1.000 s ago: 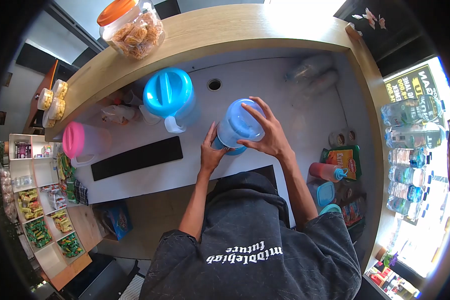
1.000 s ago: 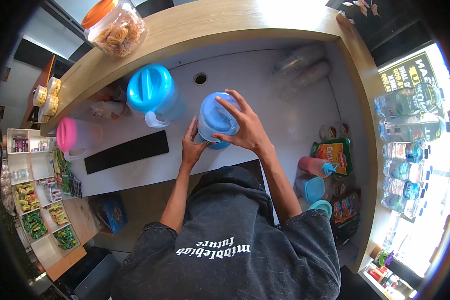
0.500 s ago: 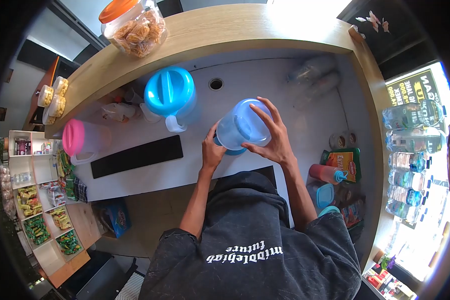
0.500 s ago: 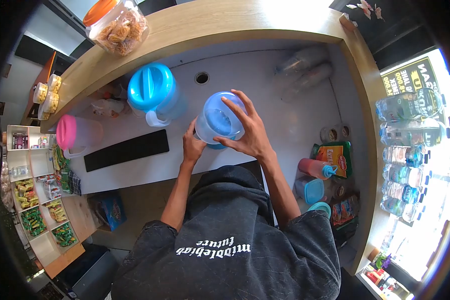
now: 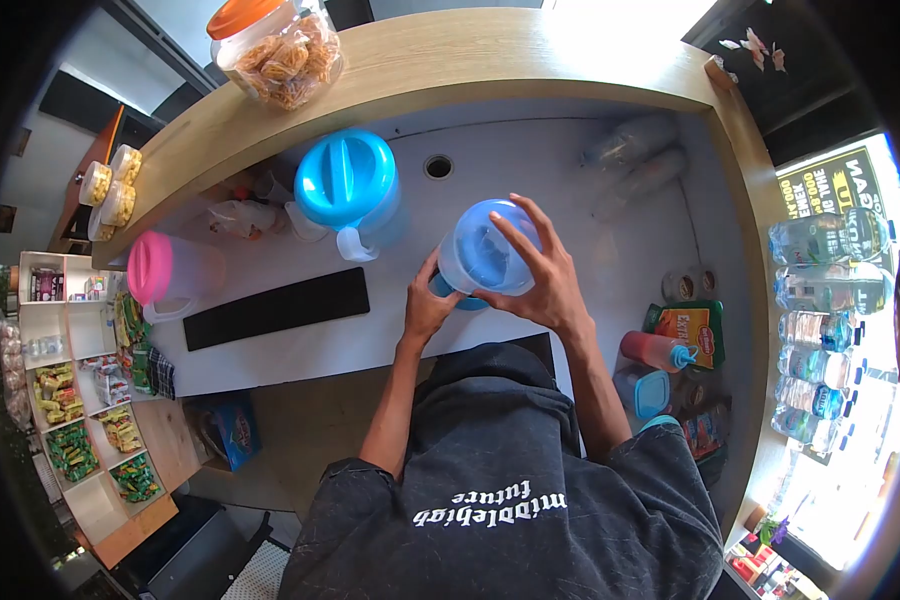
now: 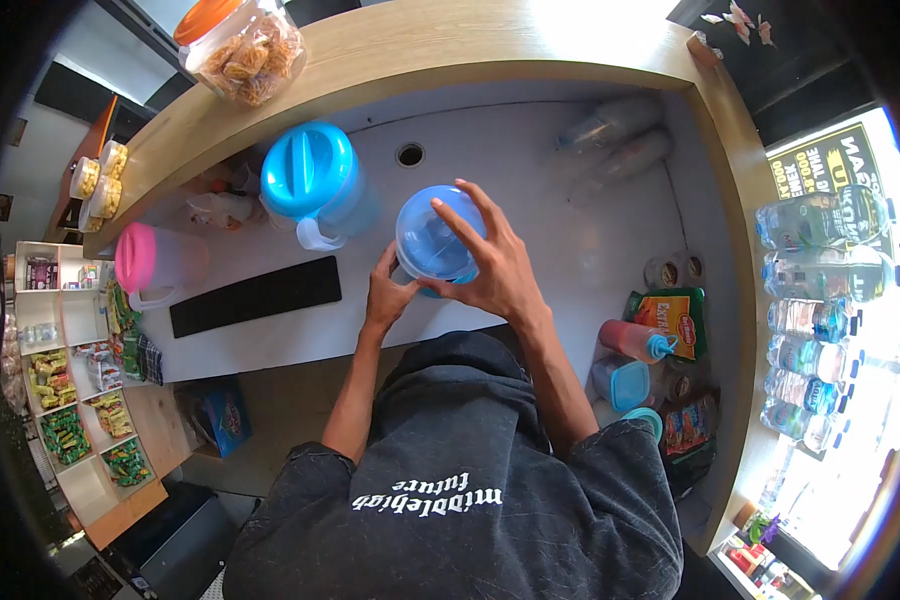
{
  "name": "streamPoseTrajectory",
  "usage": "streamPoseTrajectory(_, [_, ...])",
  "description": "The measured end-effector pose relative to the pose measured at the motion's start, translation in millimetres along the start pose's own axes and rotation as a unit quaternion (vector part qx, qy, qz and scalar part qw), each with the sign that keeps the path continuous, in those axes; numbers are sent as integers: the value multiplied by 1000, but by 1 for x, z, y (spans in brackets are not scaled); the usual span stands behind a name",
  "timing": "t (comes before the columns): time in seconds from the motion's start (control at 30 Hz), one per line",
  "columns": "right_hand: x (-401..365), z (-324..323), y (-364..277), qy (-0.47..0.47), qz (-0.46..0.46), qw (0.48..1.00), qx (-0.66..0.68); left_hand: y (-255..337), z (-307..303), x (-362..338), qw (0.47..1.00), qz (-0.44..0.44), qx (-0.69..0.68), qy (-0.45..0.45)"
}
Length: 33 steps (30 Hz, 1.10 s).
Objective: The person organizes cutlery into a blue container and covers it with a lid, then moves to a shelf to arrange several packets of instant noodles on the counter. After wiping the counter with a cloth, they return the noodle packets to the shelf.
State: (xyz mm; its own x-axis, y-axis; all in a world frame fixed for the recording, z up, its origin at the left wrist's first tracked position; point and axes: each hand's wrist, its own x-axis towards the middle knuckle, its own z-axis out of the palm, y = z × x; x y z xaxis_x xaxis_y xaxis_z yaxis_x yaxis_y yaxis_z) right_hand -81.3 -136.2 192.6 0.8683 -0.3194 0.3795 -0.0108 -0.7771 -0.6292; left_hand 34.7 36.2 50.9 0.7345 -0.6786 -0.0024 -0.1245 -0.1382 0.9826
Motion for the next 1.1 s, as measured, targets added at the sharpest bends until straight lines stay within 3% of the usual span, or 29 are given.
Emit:
streamPoseTrajectory(0.27, [-4,-1,15,9,51,998,21,3,0,4,1000,14,27,-4])
streamPoseTrajectory(0.47, [1,-2,37,51,31,995,82,6,-6,14,999,4,9,-43])
streamPoseTrajectory(0.57, [1,-7,49,133,110,974,148,-5,-3,23,998,36,11,-44])
streamPoseTrajectory(0.67, [-2,-4,62,198,262,923,201,21,-9,31,991,-22,-4,-131])
streamPoseTrajectory(0.8, [-3,9,95,187,342,892,229,19,-5,37,990,0,-43,-137])
streamPoseTrajectory(0.97, [-5,8,97,106,276,912,283,26,-3,35,990,-16,-8,-140])
streamPoseTrajectory(1.1, [2,-2,71,78,207,938,268,20,4,32,988,61,99,-105])
